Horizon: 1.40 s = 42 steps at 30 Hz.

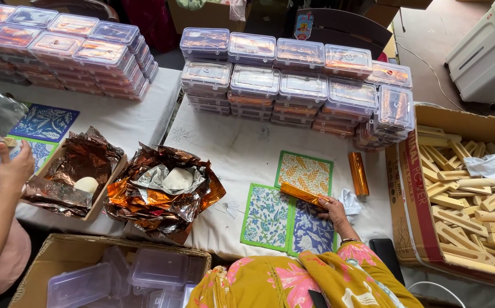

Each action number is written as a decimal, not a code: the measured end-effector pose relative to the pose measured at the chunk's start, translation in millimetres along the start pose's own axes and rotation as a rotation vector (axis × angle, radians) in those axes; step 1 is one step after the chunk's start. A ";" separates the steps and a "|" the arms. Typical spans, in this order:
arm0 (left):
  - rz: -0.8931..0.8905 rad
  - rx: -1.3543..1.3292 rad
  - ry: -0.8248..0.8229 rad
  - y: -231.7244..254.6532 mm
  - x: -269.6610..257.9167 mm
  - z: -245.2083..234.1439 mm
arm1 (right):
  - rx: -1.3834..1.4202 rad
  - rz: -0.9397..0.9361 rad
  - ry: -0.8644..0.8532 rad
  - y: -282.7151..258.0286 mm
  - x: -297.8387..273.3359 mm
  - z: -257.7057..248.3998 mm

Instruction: The person wraps a small wooden object in a sheet of copper foil, then places the wrapped item into a clear plastic container. They repeat this process with a second wooden object, placing it into the same container before closing the lid.

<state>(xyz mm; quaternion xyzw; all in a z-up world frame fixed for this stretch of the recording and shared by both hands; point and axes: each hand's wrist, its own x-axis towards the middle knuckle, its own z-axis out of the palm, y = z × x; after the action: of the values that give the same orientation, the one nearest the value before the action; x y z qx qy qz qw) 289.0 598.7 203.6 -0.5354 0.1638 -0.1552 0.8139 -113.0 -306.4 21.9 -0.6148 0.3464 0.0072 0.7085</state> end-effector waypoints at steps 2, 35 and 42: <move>0.042 0.107 0.030 -8.2 3.1 5.4 | 0.002 -0.005 -0.011 -3.7 -0.1 0.6; -0.273 -3.413 -0.290 -125.1 52.0 -611.2 | 0.261 -0.013 0.115 17.6 -13.2 -57.0; -0.598 -2.635 0.300 -195.3 47.7 -656.5 | 0.268 0.012 0.103 28.3 -11.0 -73.0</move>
<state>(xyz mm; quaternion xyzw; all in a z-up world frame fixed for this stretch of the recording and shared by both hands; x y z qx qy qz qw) 32.7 -34.4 134.1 -0.9023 0.1542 -0.1102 -0.3873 -168.9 -358.9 2.6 -0.5123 0.3838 -0.0665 0.7654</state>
